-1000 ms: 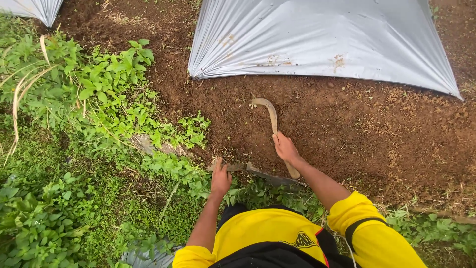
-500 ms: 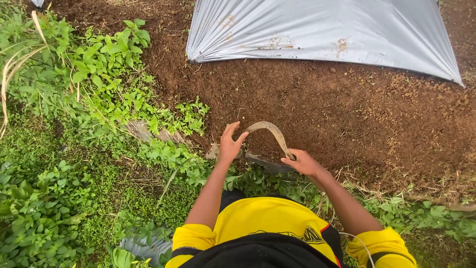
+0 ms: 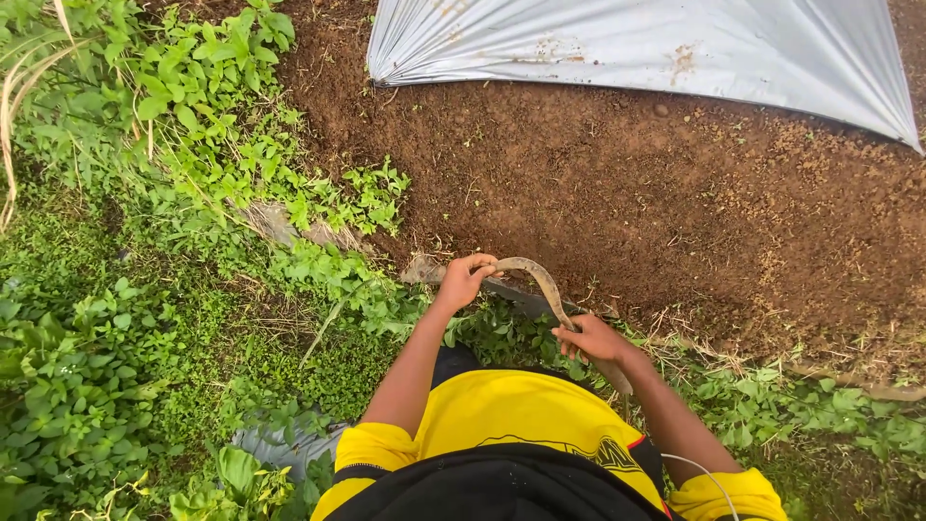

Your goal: Using a sickle to clear weeds and grass from the edge of a plastic-covered garden bed

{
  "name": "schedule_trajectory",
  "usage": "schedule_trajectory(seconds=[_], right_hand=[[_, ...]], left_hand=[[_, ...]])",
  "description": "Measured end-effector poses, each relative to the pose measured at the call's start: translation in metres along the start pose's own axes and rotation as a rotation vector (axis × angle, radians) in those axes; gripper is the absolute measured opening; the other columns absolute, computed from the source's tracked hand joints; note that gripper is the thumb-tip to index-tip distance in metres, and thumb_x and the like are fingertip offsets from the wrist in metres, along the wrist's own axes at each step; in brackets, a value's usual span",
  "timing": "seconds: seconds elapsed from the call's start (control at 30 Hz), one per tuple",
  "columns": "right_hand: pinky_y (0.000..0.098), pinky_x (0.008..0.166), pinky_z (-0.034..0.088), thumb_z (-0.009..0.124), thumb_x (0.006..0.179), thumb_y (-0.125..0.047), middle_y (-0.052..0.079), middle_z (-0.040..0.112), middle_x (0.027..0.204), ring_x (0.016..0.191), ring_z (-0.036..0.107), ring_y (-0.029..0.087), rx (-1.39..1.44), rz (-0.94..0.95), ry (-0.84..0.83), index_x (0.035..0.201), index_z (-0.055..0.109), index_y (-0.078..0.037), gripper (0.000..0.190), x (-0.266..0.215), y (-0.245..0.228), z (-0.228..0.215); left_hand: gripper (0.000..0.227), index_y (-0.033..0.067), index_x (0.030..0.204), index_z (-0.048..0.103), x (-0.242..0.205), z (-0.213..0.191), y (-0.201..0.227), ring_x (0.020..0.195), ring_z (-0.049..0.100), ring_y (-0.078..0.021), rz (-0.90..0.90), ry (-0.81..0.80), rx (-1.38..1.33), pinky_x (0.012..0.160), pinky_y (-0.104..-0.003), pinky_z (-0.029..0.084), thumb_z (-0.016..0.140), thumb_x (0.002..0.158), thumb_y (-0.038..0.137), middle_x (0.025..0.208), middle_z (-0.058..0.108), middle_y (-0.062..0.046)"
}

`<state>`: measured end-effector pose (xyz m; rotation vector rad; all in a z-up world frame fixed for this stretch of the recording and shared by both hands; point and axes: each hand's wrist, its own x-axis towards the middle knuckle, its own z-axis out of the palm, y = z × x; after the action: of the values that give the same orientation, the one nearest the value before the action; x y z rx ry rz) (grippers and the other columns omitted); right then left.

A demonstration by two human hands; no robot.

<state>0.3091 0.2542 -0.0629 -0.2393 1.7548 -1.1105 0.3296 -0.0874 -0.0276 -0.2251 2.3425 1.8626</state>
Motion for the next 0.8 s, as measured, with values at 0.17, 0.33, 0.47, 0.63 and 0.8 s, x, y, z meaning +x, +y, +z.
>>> schedule_trajectory(seconds=[0.17,0.33,0.47,0.63,0.8], right_hand=[[0.0388,0.055,0.062,0.055,0.121,-0.038,0.013,0.066,0.058,0.051,0.069,0.021,-0.060,-0.035,-0.036,0.077,0.066,-0.006,0.055,0.025,0.031,0.013],[0.0396,0.051,0.054,0.054,0.123,-0.037,0.007,0.052,0.051,0.042,0.053,0.017,-0.190,-0.132,-0.064,0.069,0.059,-0.011,0.060,0.055,0.021,0.016],[0.0409,0.051,0.047,0.054,0.123,-0.040,0.006,0.050,0.051,0.042,0.041,0.015,-0.277,-0.155,-0.128,0.069,0.057,-0.015,0.060,0.073,-0.021,0.024],[0.0394,0.053,0.047,0.055,0.123,-0.038,0.005,0.051,0.052,0.043,0.043,0.015,-0.283,-0.187,-0.174,0.069,0.057,-0.015,0.059,0.112,-0.047,0.043],[0.0408,0.056,0.053,0.054,0.122,-0.044,0.013,0.066,0.065,0.048,0.053,0.016,-0.385,-0.201,-0.107,0.084,0.068,-0.008,0.055,0.158,-0.074,0.053]], left_hand=[[0.025,-0.0056,0.133,0.071,-0.015,-0.006,-0.026,0.119,0.071,-0.0445,0.001,0.047,0.011,0.103,-0.066,0.057,0.063,0.113,0.006,0.116,0.077,-0.026],[0.025,0.0008,0.133,0.074,-0.048,-0.032,-0.029,0.118,0.074,-0.0352,-0.087,0.137,0.040,0.101,-0.058,0.060,0.068,0.112,0.013,0.116,0.080,-0.020],[0.019,0.0020,0.121,0.081,-0.074,-0.056,-0.045,0.103,0.078,-0.0318,-0.065,0.326,-0.026,0.090,-0.051,0.064,0.077,0.105,0.012,0.103,0.083,-0.018],[0.023,-0.0001,0.121,0.081,-0.095,-0.087,-0.090,0.099,0.079,-0.0317,-0.079,0.504,-0.063,0.085,-0.050,0.065,0.082,0.103,0.015,0.101,0.082,-0.020],[0.020,0.0061,0.120,0.083,-0.092,-0.128,-0.103,0.096,0.078,-0.0218,-0.179,0.612,-0.041,0.082,-0.041,0.065,0.080,0.103,0.015,0.104,0.083,-0.015]])
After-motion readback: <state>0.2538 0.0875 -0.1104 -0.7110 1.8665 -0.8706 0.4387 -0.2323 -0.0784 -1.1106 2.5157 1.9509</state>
